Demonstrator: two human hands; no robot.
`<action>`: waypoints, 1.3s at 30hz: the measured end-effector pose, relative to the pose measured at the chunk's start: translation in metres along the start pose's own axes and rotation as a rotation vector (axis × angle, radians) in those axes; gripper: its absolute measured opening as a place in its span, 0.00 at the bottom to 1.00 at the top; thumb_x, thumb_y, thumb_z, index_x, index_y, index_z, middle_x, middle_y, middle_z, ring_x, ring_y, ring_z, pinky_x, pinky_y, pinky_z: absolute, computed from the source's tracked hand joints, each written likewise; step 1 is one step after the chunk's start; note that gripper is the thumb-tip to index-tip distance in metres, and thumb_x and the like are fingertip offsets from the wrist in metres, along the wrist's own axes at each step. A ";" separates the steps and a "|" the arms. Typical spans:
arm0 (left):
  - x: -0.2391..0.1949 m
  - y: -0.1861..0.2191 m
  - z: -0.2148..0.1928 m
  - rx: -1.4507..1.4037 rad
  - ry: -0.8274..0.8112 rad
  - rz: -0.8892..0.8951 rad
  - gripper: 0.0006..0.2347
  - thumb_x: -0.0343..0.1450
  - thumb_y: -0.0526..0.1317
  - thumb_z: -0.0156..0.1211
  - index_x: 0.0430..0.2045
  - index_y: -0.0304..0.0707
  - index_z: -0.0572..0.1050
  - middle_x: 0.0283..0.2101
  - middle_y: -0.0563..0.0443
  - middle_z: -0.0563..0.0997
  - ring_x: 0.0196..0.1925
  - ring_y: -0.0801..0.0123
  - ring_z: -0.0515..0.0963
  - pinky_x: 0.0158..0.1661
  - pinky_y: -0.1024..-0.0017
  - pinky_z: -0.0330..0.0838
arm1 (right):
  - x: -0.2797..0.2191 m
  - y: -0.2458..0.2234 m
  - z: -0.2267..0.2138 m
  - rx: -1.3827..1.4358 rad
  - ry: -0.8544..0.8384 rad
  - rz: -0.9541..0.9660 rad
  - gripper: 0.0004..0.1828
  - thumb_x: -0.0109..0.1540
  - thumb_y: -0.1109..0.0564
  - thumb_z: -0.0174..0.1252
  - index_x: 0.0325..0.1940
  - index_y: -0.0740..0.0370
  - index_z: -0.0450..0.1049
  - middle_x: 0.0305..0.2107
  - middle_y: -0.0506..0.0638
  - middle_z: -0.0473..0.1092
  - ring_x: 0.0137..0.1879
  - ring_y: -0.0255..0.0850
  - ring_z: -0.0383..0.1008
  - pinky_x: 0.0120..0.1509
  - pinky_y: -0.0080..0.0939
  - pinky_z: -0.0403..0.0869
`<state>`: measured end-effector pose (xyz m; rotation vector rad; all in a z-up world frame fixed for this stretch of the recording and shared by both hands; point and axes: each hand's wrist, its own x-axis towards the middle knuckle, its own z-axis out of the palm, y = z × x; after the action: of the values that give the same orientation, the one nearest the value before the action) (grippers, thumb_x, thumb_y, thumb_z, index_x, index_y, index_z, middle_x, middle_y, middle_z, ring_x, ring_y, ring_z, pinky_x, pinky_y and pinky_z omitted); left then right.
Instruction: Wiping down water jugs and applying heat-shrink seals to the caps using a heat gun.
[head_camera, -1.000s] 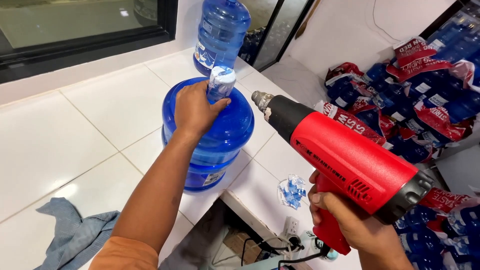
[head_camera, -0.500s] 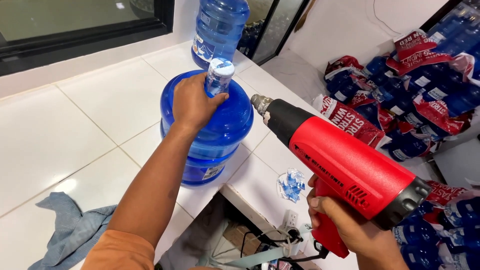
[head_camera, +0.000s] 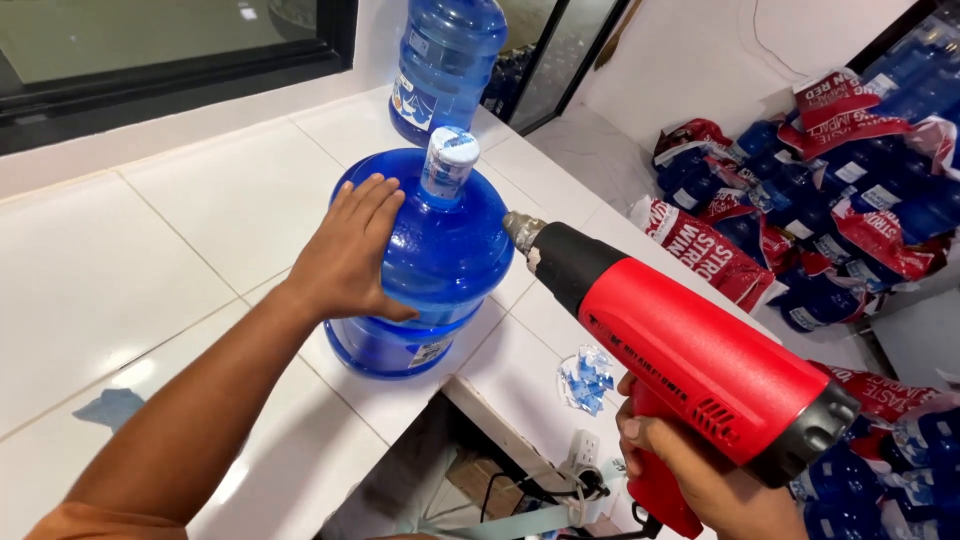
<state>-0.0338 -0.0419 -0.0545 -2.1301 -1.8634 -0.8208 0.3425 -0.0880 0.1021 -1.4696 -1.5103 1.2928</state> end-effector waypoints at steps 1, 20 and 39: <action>0.001 0.000 0.005 0.012 0.052 0.000 0.66 0.42 0.69 0.82 0.70 0.25 0.55 0.75 0.31 0.56 0.77 0.41 0.51 0.73 0.45 0.40 | 0.001 -0.002 -0.001 -0.021 0.006 0.044 0.13 0.56 0.74 0.57 0.45 0.79 0.76 0.19 0.71 0.69 0.23 0.57 0.68 0.30 0.57 0.75; 0.032 0.025 0.069 -0.043 0.207 -0.034 0.65 0.40 0.66 0.86 0.70 0.32 0.55 0.75 0.37 0.57 0.79 0.44 0.50 0.72 0.40 0.40 | 0.044 0.007 -0.012 0.167 -0.051 -0.066 0.13 0.58 0.71 0.54 0.47 0.76 0.71 0.23 0.65 0.67 0.22 0.54 0.67 0.28 0.53 0.71; 0.064 0.114 0.116 0.193 0.273 -0.254 0.60 0.48 0.67 0.76 0.71 0.28 0.53 0.75 0.33 0.55 0.79 0.39 0.48 0.71 0.35 0.39 | 0.044 -0.025 -0.021 0.081 0.040 -0.280 0.16 0.55 0.71 0.55 0.47 0.76 0.71 0.26 0.64 0.69 0.22 0.52 0.69 0.22 0.52 0.73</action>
<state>0.1114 0.0474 -0.0931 -1.6021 -1.9960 -0.8893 0.3470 -0.0387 0.1235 -1.1777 -1.5549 1.1362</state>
